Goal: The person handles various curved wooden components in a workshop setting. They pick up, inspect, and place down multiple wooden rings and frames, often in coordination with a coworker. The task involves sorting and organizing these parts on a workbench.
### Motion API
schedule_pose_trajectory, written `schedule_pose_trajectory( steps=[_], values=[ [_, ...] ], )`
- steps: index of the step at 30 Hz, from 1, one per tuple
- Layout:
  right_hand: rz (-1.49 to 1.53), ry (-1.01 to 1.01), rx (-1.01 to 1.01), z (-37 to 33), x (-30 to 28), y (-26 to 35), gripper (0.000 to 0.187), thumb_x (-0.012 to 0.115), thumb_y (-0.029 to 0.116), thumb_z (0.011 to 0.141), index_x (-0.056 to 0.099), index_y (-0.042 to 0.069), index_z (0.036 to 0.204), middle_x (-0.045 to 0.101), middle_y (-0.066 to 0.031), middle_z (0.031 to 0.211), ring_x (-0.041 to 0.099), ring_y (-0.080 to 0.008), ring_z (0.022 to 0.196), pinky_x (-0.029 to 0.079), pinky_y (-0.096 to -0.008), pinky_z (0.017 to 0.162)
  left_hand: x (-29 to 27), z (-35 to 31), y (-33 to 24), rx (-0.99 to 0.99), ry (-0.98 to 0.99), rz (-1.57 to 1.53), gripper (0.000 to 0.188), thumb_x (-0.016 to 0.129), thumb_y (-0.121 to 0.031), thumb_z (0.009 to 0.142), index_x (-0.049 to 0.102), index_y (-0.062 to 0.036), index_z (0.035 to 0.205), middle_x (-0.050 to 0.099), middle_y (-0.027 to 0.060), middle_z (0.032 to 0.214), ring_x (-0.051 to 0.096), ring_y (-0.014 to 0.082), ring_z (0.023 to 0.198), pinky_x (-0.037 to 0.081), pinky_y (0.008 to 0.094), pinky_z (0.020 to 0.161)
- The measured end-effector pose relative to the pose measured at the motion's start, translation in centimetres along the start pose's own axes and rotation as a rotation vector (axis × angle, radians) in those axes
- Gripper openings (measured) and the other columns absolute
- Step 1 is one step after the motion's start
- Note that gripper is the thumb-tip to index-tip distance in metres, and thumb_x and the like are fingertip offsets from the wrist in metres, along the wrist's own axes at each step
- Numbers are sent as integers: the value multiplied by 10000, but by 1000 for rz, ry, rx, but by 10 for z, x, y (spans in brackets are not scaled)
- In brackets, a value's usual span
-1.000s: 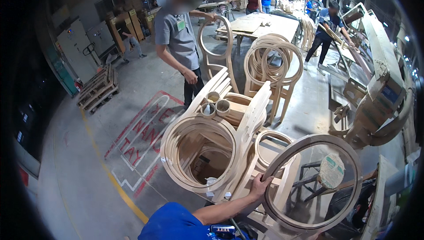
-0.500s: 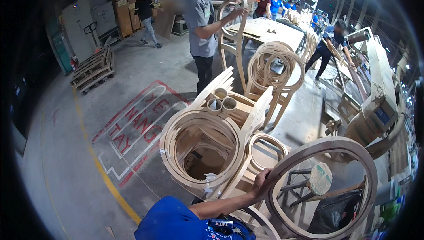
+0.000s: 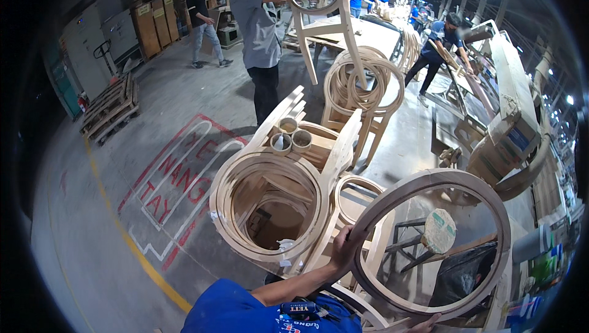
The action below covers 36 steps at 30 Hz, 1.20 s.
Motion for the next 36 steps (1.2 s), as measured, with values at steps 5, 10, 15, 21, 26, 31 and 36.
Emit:
schedule_pose_trajectory(
  steps=[5, 10, 15, 21, 26, 31, 36],
  values=[
    [434, -123, 46, 5, -12, 11, 664, 476, 372, 812, 248, 9, 1319, 433, -172, 1232, 455, -258, 1094, 343, -354, 934, 3, -1, 6, 226, -129, 146, 359, 427, -365, 906, 484, -62, 723, 380, -50, 634, 328, 63, 573, 299, 220, 497],
    [582, -223, -127, -51, 16, 121, 635, 334, 448, 872, 253, 7, 1323, 364, -148, 1297, 396, -252, 1159, 295, -357, 976, 28, 26, -15, 116, -38, -209, 407, 378, -405, 918, 435, -89, 667, 310, -49, 606, 275, 69, 550, 260, 234, 475],
    [819, -329, -363, -59, -7, 223, 626, 318, 465, 884, 302, -8, 1292, 321, -174, 1324, 356, -250, 1202, 237, -358, 1038, 119, 32, -142, 75, 328, -528, 439, 406, -481, 885, 475, -99, 681, 373, -57, 582, 337, 38, 518, 282, 199, 464],
    [725, 397, -550, 28, 43, 229, 555, 398, 453, 849, 450, 0, 1166, 505, -165, 1151, 456, -274, 1103, 302, -428, 986, 160, 75, -286, 580, 602, -755, 407, 388, -427, 897, 513, -61, 1026, 547, 45, 819, 556, 129, 733, 468, 248, 624],
    [1169, 1424, -35, 13, 131, 203, 498, 503, 396, 836, 437, 28, 1164, 542, -148, 1072, 498, -238, 996, 413, -321, 853, 147, 95, -329, 862, 827, -660, 371, 447, -369, 882, 541, -41, 1027, 580, 68, 914, 564, 171, 855, 476, 331, 767],
    [209, 1089, 336, 3, 154, 137, 495, 595, 453, 751, 532, 41, 1018, 602, -95, 840, 564, -165, 610, 485, -297, 533, 110, 107, -252, 145, 995, -188, 382, 486, -353, 860, 532, -35, 1067, 582, 68, 912, 572, 182, 831, 491, 337, 757],
    [105, 1030, -11, -69, 220, 90, 258, 612, 181, 722, 535, 41, 924, 552, -40, 667, 517, -118, 491, 426, -253, 424, -10, 110, -275, -47, 929, 226, 479, 506, -289, 833, 426, 11, 1197, 541, 177, 1081, 585, 275, 923, 499, 340, 769]
  ],
)
Point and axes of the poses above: each hand's wrist, its own z-axis towards the middle knuckle, its own x-axis out of the palm, y = z × x, the point moved 2 cm from there along z, towards the middle knuckle
